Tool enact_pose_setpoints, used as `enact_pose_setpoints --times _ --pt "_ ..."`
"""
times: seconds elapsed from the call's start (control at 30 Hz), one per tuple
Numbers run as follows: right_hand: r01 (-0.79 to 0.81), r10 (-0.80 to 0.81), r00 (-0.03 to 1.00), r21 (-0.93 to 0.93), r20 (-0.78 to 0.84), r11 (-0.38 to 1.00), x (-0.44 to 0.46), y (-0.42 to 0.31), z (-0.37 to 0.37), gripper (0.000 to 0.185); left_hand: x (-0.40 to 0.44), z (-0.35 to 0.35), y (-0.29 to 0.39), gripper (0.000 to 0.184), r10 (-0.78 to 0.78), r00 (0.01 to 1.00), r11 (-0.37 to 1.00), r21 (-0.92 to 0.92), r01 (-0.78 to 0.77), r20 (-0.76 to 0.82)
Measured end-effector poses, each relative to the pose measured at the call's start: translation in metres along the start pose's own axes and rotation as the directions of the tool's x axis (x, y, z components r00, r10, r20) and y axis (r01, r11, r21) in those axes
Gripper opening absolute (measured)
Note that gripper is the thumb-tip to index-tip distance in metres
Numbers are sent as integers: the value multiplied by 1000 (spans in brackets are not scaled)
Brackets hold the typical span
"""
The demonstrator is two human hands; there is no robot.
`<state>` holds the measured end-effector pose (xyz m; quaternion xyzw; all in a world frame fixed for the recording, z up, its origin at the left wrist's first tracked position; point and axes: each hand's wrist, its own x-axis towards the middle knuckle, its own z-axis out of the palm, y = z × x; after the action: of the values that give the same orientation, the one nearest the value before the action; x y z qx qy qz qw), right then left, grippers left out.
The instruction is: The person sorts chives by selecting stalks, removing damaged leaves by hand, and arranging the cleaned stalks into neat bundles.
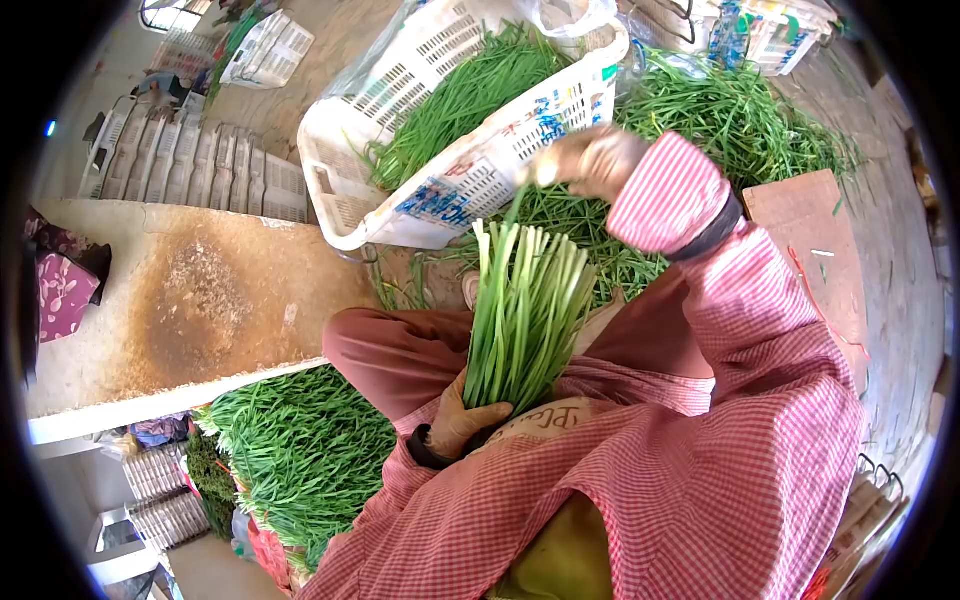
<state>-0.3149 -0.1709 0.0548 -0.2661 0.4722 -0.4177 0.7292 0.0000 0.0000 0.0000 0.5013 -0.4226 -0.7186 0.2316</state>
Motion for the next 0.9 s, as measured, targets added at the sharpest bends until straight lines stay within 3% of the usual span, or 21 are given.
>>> enact_pose_setpoints --times 0.03,0.07,0.13,0.17,0.2,0.23,0.27,0.3,0.33,0.4,0.43,0.47,0.53,0.57,0.63,0.7,0.77,0.8,0.83,0.87,0.9 --pt "-3 3 1000 -4 -9 1000 -2 0 -1 28 1 -2 2 56 -42 997 988 -144 51 63" --pt "71 -66 984 22 -166 997 13 -9 -44 29 1 -3 3 55 -75 988 954 -280 110 131" --pt "160 -134 943 60 -305 985 18 -7 -53 31 -2 -10 6 53 -107 988 944 -300 137 114" --pt "12 -323 772 -495 -548 869 15 1 -55 34 -3 -11 3 52 -137 984 925 -341 168 112" --pt "-59 -571 649 -782 -502 621 -4 6 -40 33 1 -19 -11 48 -134 986 931 -329 158 95" --pt "-4 -732 630 -944 -258 329 -27 12 -11 33 4 -18 -8 48 -130 987 932 -328 155 97" --pt "18 -747 664 -999 -24 47 -43 23 16 34 2 -14 -6 47 -129 988 915 -374 151 86" --pt "36 -642 761 -994 96 -105 -46 35 37 36 0 -11 -5 47 -131 989 897 -415 150 75" --pt "66 -437 893 -991 110 -114 -45 47 49 41 -1 -9 -3 45 -115 990 877 -458 141 86" --pt "98 -197 970 -974 139 -203 -24 74 56 34 -2 -8 -8 44 -121 989 856 -496 147 84" --pt "109 -83 990 -992 114 -63 -14 77 57 30 -2 -10 -9 43 -120 990 833 -535 141 74" --pt "87 -13 996 -929 88 360 -12 71 52 22 -1 -13 -10 43 -114 991 834 -536 131 65" --pt "324 -382 904 -892 193 315 -6 78 39 2 -3 -17 -12 43 -206 975 767 -606 211 79" --pt "450 -424 889 -498 172 741 2 73 19 2 -5 -15 -11 43 -208 975 765 -609 210 74" --pt "555 -572 820 -198 -36 808 -2 55 10 4 -4 -7 -2 45 -255 966 800 -568 192 -32" --pt "452 -478 878 -286 -24 845 -32 46 25 14 1 -9 -11 42 -236 971 816 -551 176 -39" --pt "503 -508 850 -504 140 702 -50 64 60 18 2 -14 -21 38 -180 984 846 -512 148 -12" --pt "483 -530 821 -754 213 446 -52 70 77 18 0 -12 -19 38 -181 983 846 -512 151 -10" --pt "414 -524 800 -901 292 128 -51 77 87 20 -3 -8 -15 37 -49 997 940 -341 28 -54" --pt "408 -492 806 -911 331 55 -46 92 87 22 -4 -5 -13 37 92 993 983 -154 -103 -74" --pt "405 -455 810 -914 369 -20 -40 102 91 25 -4 -7 -18 37 94 992 983 -153 -106 -78"
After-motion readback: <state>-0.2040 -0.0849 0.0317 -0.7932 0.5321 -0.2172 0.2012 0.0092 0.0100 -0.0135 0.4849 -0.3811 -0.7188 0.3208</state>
